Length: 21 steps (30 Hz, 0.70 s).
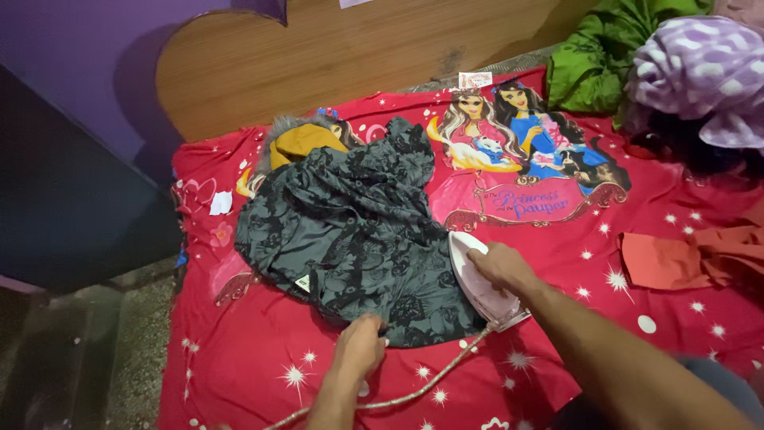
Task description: The person irons a dark patterned shirt laid on a red bedsheet, smoothing the fabric with hands and using a white electric iron to press the sleeves and body. The person repositions the shirt several times to reach different areas.
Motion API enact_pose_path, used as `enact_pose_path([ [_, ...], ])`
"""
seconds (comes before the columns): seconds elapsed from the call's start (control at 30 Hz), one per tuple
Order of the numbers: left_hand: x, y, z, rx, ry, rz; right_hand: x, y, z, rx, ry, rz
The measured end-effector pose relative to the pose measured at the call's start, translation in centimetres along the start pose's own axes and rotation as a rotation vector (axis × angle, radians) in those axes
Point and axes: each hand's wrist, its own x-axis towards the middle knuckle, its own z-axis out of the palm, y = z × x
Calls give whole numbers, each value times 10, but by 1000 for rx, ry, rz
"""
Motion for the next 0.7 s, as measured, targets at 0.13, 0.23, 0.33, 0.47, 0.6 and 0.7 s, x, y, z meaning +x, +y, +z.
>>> enact_pose_path([
  [0.13, -1, 5, -2, 7, -41, -54, 3, -7, -1, 5, 0, 16],
  [0.23, 0, 6, -2, 16, -43, -47, 6, -8, 0, 63, -12, 64],
  [0.33, 2, 4, 0, 26, -27, -25, 12, -8, 1, 97, -8, 62],
  [0.47, 5, -3, 4, -29, 35, 24, 22, 1, 5, 89, -63, 42],
  [0.6, 8, -9, 7, -50, 106, 100, 26, 18, 12, 170, -88, 61],
  [0.7, 11, -7, 7, -25, 41, 16, 26, 28, 16, 86, -92, 78],
])
